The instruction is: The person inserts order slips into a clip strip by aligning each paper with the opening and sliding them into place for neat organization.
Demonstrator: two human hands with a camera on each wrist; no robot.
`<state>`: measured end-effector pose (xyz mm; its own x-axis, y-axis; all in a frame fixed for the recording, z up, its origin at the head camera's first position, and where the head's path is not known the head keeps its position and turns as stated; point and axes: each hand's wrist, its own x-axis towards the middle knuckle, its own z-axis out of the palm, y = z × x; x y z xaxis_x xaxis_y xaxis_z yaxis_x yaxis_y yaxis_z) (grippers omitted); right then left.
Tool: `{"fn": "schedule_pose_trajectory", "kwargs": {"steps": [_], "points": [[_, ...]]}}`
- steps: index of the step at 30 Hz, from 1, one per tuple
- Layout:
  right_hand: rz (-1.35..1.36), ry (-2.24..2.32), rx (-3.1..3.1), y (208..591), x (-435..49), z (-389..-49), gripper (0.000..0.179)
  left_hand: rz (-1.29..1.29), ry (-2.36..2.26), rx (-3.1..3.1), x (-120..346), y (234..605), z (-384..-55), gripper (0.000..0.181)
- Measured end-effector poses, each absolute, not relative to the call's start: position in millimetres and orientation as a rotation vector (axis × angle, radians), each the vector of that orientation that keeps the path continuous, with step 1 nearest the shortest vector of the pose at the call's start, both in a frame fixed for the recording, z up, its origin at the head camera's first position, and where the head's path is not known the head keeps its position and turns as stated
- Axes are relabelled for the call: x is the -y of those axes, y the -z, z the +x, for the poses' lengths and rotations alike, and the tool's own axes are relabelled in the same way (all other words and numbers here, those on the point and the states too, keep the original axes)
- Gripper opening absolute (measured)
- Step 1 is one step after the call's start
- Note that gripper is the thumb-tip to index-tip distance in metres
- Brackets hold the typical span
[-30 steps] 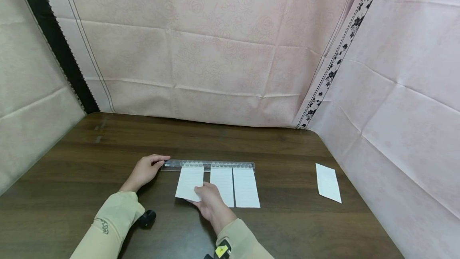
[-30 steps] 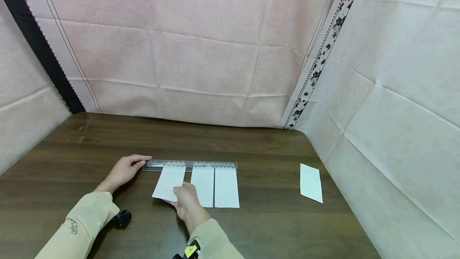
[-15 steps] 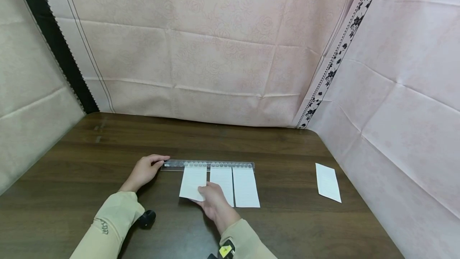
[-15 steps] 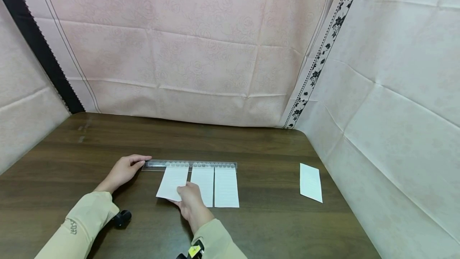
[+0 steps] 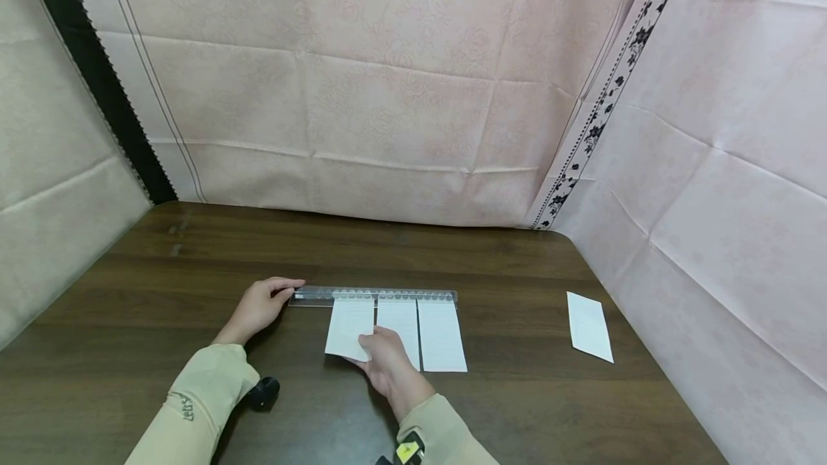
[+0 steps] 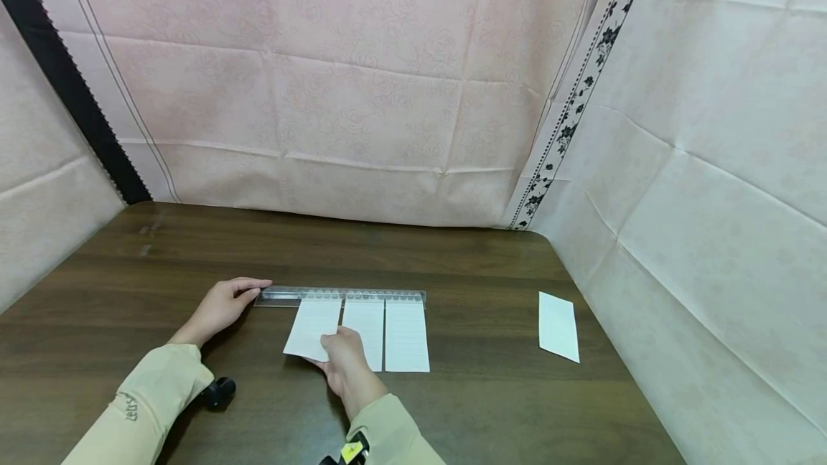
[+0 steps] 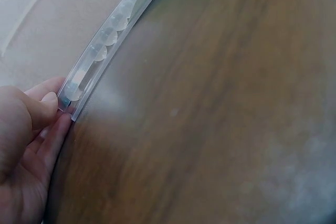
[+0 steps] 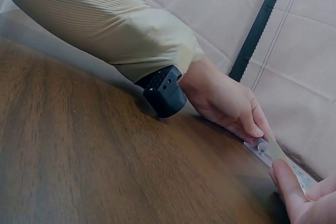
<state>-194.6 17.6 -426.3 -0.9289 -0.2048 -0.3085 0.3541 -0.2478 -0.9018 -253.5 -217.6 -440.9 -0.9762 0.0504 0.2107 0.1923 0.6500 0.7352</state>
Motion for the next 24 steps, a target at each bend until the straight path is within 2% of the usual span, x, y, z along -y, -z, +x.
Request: {"fn": "schedule_pose_trajectory", "kwargs": {"steps": [9, 24], "points": [[0.201, 2.229, -1.662, 427.0, -19.1, -194.9, 0.039, -0.191, 1.203, 2.678, 215.8, 441.6, -253.4, 0.025], [0.090, 2.217, -1.618, 423.0, -34.7, -192.5, 0.036, -0.192, 1.227, 2.690, 216.8, 438.9, -251.7, 0.026]]}}
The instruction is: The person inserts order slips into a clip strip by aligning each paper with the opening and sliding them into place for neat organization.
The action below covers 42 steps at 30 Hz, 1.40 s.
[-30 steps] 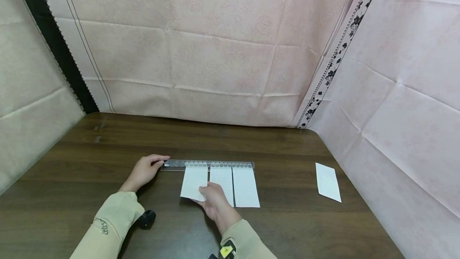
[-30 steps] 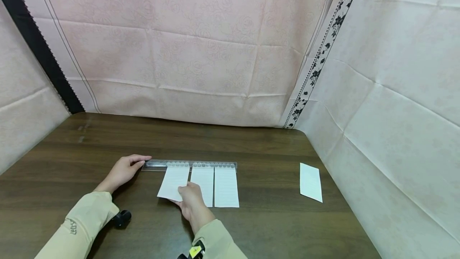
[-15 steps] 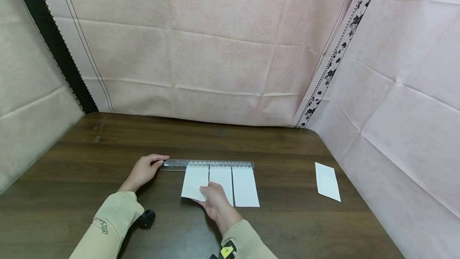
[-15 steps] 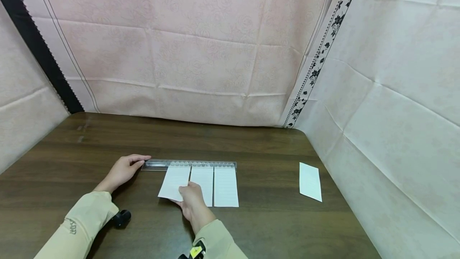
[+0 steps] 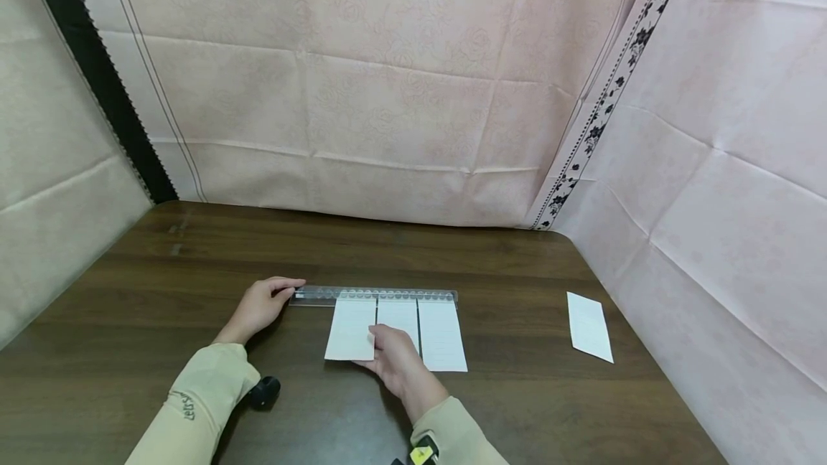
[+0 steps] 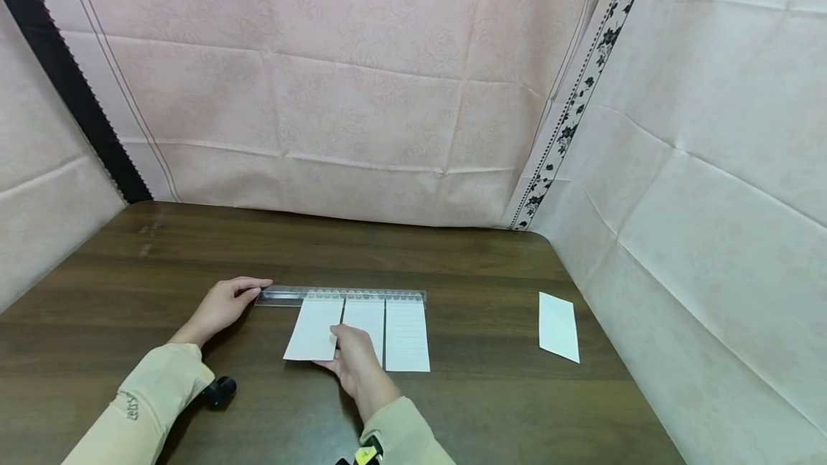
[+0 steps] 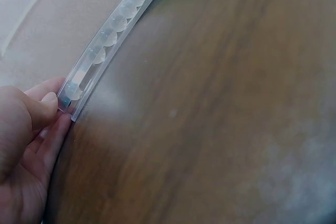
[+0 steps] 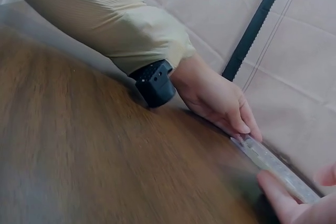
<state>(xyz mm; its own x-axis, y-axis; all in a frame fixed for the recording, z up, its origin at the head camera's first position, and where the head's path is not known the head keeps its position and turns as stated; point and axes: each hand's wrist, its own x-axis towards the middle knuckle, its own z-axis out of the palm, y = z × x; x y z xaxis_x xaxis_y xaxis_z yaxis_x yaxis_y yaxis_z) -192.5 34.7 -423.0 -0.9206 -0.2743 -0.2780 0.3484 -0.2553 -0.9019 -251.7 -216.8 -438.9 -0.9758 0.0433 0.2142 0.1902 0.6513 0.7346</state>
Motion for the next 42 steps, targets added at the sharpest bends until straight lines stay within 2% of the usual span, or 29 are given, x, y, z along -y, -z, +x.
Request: {"fn": "schedule_pose_trajectory", "kwargs": {"steps": [11, 42], "points": [[0.088, 2.156, -1.766, 417.7, -60.2, -188.0, 0.051, -0.207, 1.223, 2.683, 218.0, 442.1, -254.8, 0.026], [0.134, 2.314, -1.715, 418.9, -100.2, -194.3, 0.042, -0.207, 1.242, 2.679, 217.6, 443.6, -254.1, 0.027]]}}
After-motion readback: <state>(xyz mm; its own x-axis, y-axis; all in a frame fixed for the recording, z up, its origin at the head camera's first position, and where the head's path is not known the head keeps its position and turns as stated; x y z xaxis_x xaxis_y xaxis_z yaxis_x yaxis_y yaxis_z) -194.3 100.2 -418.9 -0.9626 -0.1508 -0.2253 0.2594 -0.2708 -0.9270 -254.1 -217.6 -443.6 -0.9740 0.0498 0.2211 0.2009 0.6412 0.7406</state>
